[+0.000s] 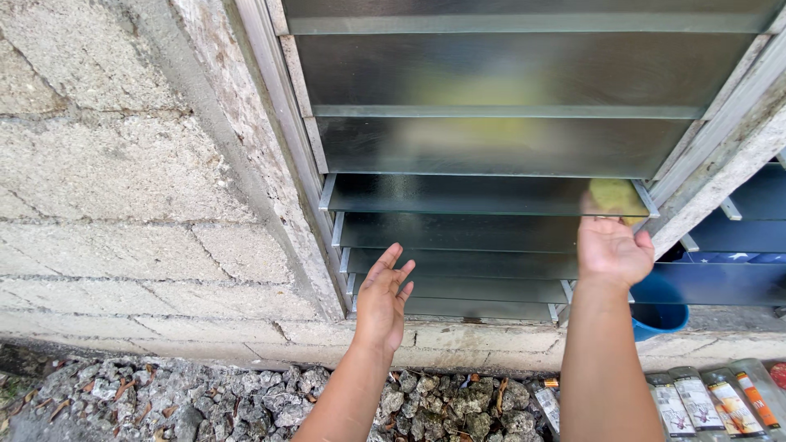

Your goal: The person cleans glass window slats with a sponge dipped in a blue bucket of water, wiping both sides of the glass louvers.

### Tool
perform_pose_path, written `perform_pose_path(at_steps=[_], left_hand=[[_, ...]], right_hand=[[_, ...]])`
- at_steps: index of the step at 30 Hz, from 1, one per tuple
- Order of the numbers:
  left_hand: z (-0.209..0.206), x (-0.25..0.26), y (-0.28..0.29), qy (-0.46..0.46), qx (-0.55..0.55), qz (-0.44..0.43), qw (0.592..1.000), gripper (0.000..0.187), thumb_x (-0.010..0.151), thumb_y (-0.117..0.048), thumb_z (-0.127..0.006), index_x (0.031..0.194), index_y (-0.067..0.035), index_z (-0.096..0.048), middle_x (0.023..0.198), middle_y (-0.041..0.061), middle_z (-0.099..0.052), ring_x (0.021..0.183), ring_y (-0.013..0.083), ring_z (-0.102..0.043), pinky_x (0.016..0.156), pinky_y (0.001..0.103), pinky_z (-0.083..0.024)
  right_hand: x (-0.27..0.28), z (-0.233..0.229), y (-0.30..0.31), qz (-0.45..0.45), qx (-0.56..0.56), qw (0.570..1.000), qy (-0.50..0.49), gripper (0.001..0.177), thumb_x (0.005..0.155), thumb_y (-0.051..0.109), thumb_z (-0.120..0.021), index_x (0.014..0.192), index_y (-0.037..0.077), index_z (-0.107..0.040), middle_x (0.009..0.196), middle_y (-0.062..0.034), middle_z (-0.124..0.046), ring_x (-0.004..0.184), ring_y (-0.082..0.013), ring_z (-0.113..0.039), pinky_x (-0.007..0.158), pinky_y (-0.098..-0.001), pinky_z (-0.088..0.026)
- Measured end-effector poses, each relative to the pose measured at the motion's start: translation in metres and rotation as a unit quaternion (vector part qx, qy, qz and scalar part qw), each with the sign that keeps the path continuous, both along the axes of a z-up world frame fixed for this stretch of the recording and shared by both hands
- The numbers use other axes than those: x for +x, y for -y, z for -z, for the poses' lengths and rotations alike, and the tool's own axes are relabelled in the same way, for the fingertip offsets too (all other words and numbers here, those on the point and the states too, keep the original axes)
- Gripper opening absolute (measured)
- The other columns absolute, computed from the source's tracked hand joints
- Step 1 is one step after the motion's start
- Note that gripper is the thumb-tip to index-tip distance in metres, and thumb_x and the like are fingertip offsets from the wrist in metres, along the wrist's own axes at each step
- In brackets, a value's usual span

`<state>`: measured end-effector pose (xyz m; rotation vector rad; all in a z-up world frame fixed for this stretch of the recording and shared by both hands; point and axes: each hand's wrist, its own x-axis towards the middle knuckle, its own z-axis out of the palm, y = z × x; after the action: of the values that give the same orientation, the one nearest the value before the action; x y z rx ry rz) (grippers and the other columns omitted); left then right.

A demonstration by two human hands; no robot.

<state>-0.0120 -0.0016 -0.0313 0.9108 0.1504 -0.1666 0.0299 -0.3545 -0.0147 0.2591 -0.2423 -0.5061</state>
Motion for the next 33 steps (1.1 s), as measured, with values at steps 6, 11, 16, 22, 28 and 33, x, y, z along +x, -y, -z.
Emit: perform_pose_path(at_steps=[6,11,16,22,28,33], left_hand=[[0.0,-0.001,-0.01,-0.001,-0.01,-0.006,1.0,0.057,0.091,-0.01,-0.047,0.147,-0.007,-0.052,0.157,0.003,-0.05,0.129,0.0176,-0.056,0.103,0.035,-0.039],[0.002,-0.003,-0.03,-0.011,-0.003,-0.03,0.999,0.058,0.09,-0.01,-0.046,0.148,-0.007,-0.05,0.157,0.002,-0.049,0.129,0.0173,-0.056,0.104,0.034,-0.039],[0.007,0.0,-0.06,-0.011,-0.028,-0.06,0.998,0.059,0.088,-0.01,-0.049,0.147,-0.004,-0.051,0.156,0.005,-0.051,0.125,0.0184,-0.057,0.099,0.034,-0.041],[0.008,0.008,-0.075,0.013,-0.04,-0.092,0.995,0.059,0.088,-0.008,-0.051,0.147,-0.002,-0.05,0.156,0.007,-0.052,0.124,0.0201,-0.056,0.098,0.036,-0.041],[-0.001,0.019,-0.043,0.03,-0.036,-0.064,0.997,0.058,0.09,-0.008,-0.049,0.147,-0.006,-0.052,0.156,0.003,-0.051,0.129,0.018,-0.056,0.102,0.034,-0.04],[-0.003,0.021,-0.012,0.032,-0.038,-0.036,0.998,0.058,0.09,-0.008,-0.048,0.147,-0.007,-0.052,0.157,0.002,-0.05,0.13,0.0172,-0.055,0.102,0.034,-0.039]], right_hand=[[0.046,0.016,-0.085,-0.057,-0.144,0.988,0.023,0.059,0.097,0.033,-0.029,0.142,0.002,-0.051,0.151,-0.0195,-0.05,0.151,-0.0425,-0.036,0.126,-0.068,-0.015],[0.059,0.009,-0.206,-0.177,-0.133,0.975,-0.01,0.057,0.1,0.038,-0.031,0.142,0.002,-0.049,0.146,-0.0202,-0.051,0.147,-0.0426,-0.036,0.125,-0.067,-0.019],[0.061,0.004,-0.306,-0.276,-0.123,0.953,-0.005,0.061,0.102,0.042,-0.029,0.142,0.0,-0.046,0.149,-0.0173,-0.045,0.148,-0.0409,-0.034,0.125,-0.0634,-0.02],[0.036,-0.008,-0.324,-0.337,-0.115,0.934,-0.017,0.074,0.1,0.046,-0.025,0.151,-0.008,-0.036,0.159,-0.0244,-0.039,0.149,-0.0404,-0.033,0.124,-0.0581,-0.019],[-0.001,-0.022,-0.228,-0.277,-0.112,0.954,-0.024,0.074,0.099,0.041,-0.024,0.151,-0.011,-0.033,0.162,-0.0296,-0.031,0.153,-0.0451,-0.026,0.125,-0.0625,-0.016],[-0.021,-0.006,-0.108,-0.17,-0.12,0.978,-0.032,0.073,0.097,0.037,-0.027,0.152,-0.01,-0.035,0.163,-0.0306,-0.031,0.154,-0.0463,-0.025,0.123,-0.0648,-0.015]])
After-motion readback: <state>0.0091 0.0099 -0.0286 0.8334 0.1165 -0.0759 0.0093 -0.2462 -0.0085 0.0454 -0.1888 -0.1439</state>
